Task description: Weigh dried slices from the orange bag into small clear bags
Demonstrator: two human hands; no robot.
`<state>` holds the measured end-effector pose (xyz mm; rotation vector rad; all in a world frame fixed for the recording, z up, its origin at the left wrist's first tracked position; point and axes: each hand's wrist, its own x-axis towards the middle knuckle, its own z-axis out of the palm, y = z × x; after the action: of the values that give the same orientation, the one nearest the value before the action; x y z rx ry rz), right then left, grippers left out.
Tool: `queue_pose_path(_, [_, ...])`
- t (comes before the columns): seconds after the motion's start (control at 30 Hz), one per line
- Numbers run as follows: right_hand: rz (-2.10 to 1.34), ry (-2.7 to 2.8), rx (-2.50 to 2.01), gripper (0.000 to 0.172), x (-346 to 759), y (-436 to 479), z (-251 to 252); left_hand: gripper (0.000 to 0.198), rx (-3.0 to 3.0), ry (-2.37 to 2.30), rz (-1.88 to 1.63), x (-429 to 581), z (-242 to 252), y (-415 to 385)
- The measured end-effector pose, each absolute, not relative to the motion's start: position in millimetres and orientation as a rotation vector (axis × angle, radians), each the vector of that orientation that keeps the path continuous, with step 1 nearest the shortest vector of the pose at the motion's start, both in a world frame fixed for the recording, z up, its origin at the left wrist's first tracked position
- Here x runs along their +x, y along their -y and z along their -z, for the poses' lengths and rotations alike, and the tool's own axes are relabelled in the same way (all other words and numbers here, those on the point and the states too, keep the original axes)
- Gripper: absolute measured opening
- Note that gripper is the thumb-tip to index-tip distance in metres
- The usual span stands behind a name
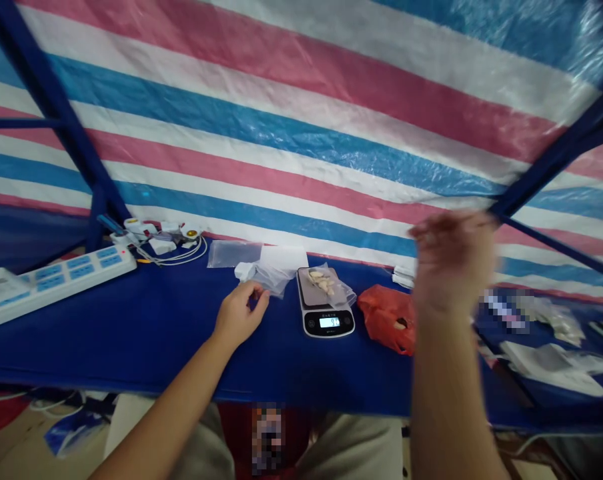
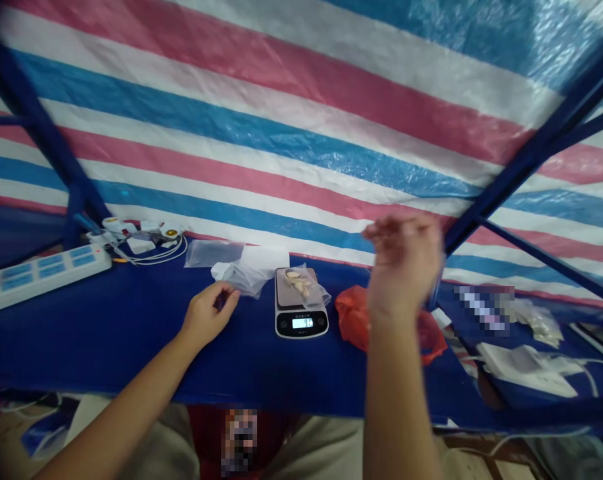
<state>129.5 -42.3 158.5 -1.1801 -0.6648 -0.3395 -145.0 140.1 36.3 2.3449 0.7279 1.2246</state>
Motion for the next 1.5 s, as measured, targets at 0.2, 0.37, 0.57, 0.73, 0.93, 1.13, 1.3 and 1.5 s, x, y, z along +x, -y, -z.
queue_pose_path(0.2, [0.35,0.494,-1.399,0.031,120,-14,-72,0.027,2.366,-0.654,-1.415,-143,-25,-149])
queue_pose_path(0.37, [0.378,0.55,-1.496,0.03,123,-1,-40,0.033,2.386,-0.669,-1.473,-142,-22,-152])
queue_pose_path(0.57, [0.361,0.538,-1.539,0.034,129,0,-37,0.038,2.387,-0.712,-1.491,-141,-23,-152])
queue_pose_path(0.73, [0.364,0.532,-1.55,0.033,131,0,-35,0.046,2.412,-0.698,-1.487,-141,-22,-152])
queue_pose_path(0.93, [0.364,0.532,-1.56,0.033,129,2,-37,0.074,2.386,-0.811,-1.463,-142,-23,-148])
queue_pose_path(1.13, [0.362,0.528,-1.553,0.031,128,3,-38,0.055,2.343,-0.73,-1.552,-144,-31,-141])
queue_pose_path(1.3, [0.345,0.522,-1.538,0.033,129,2,-37,0.038,2.403,-0.581,-1.641,-146,-38,-132])
queue_pose_path(1.5, [0.321,0.52,-1.52,0.035,128,2,-37,0.056,2.5,-0.428,-1.824,-141,-35,-132])
